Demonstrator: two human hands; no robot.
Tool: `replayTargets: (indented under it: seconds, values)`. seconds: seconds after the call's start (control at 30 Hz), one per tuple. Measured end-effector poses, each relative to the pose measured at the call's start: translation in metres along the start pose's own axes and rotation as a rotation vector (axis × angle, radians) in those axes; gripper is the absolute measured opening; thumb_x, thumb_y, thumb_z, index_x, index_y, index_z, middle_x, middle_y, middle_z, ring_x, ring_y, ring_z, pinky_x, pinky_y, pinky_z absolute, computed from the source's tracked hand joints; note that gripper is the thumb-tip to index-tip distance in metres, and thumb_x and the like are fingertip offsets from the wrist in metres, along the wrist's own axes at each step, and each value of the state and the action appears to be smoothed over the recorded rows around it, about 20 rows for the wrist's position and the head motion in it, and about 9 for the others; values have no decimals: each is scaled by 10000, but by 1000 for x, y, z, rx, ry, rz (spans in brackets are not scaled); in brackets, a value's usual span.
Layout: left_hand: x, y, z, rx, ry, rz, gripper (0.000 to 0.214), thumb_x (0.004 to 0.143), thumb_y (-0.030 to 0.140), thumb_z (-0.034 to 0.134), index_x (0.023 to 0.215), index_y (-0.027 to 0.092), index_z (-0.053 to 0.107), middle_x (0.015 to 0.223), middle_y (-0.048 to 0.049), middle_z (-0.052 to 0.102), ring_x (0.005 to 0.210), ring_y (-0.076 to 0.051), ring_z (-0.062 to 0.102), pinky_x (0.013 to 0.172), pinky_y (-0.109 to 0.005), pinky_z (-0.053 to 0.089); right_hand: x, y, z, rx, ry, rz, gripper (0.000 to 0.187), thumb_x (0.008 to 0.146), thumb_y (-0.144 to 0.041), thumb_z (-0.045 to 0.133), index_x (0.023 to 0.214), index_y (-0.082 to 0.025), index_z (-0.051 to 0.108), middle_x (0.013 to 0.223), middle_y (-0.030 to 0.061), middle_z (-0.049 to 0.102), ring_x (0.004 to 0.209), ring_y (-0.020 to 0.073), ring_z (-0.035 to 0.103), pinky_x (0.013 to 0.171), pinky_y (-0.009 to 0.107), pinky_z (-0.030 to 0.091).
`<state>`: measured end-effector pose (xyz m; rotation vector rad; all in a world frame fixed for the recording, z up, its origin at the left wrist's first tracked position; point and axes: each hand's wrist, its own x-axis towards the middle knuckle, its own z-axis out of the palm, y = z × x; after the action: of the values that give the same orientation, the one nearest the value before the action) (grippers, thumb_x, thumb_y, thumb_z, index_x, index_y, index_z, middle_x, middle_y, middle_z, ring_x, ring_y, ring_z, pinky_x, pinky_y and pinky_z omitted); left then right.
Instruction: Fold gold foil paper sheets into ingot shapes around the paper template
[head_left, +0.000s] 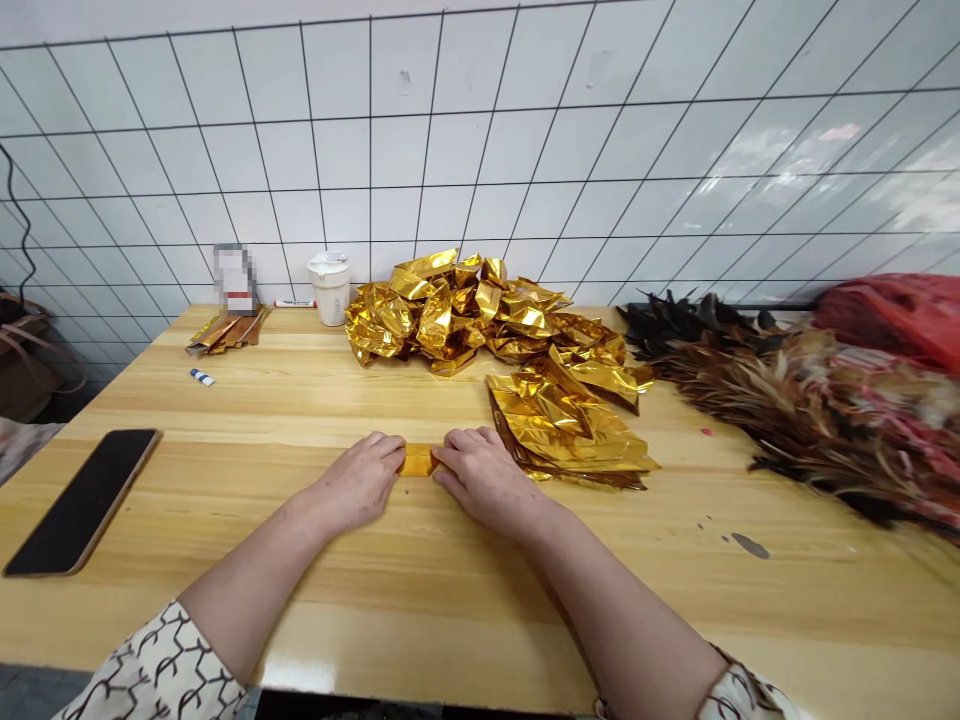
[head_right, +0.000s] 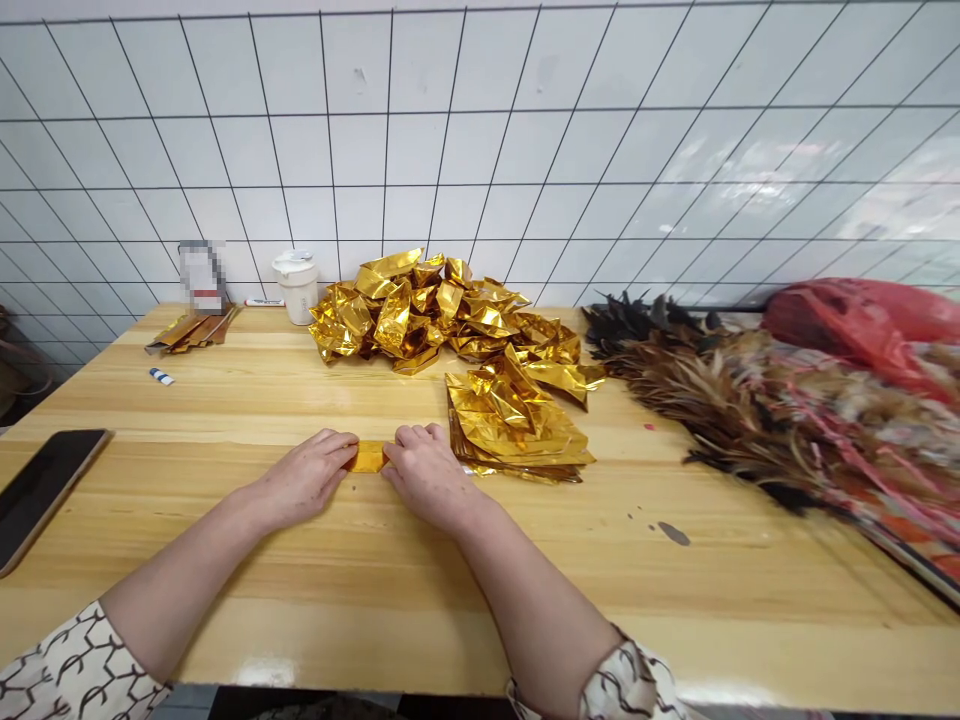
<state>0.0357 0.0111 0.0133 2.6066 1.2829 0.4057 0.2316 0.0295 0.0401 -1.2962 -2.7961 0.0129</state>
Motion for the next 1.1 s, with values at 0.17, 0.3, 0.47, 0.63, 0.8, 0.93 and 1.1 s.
replayTargets:
  seconds: [0.17, 0.3, 0.47, 0.63, 0.8, 0.93, 1.1]
  values:
    - [2, 5, 2, 15, -36, 51, 359, 774, -40, 402, 1001, 178, 573, 1063, -75, 604, 980, -212, 507, 901, -349, 467, 0, 0, 2, 5, 21, -6, 180, 889, -207, 504, 917, -156, 674, 864, 90, 605, 872, 218, 532, 825, 347, 330]
    - [2, 2, 5, -3, -33, 55, 368, 773, -37, 415, 1010, 193, 575, 1050, -64, 610, 968, -207, 514, 893, -347, 467, 0, -5, 7, 46, 65, -44, 145, 870, -205, 529, 903, -155, 660, 908, 99, 596, 910, 229, 508, 845, 359, 335]
    - [3, 0, 9, -14, -12, 60, 350, 787, -11, 437, 1039, 184, 583, 1067, -63, 624, 975, -204, 521, 892, -339, 468, 2, -15, 11, 104, 78, -70, 180, 855, -219, 557, 1005, -136, 612, 959, 111, 587, 955, 242, 490, 860, 360, 359]
    - [4, 0, 8, -16, -9, 54, 365, 783, -13, 446, 1053, 181, 597, 1100, -59, 632, 968, -198, 528, 879, -325, 474, 5, -16, 12, 118, 61, -37, 258, 857, -267, 572, 1073, -126, 584, 992, 121, 584, 968, 250, 492, 854, 375, 371]
    - [4, 1, 6, -21, -19, 51, 364, 789, -13, 440, 1052, 180, 602, 1093, -55, 640, 961, -196, 530, 868, -320, 477, 6, -16, 11, 108, 25, -22, 206, 869, -286, 569, 1002, -134, 607, 953, 106, 577, 948, 239, 498, 835, 355, 366]
    - [4, -1, 4, -22, -29, 45, 288, 824, 20, 433, 980, 177, 616, 1038, -59, 650, 952, -201, 536, 861, -319, 481, 6, -17, 9, 91, 18, -24, 233, 876, -301, 565, 1030, -130, 604, 955, 102, 579, 928, 233, 497, 838, 353, 351]
    - [3, -5, 1, -34, -19, 26, 210, 869, 83, 438, 869, 172, 628, 912, -65, 658, 926, -206, 560, 849, -318, 483, 6, -16, 9, 74, 11, -28, 231, 877, -318, 565, 1014, -138, 611, 947, 100, 575, 923, 232, 491, 834, 353, 336]
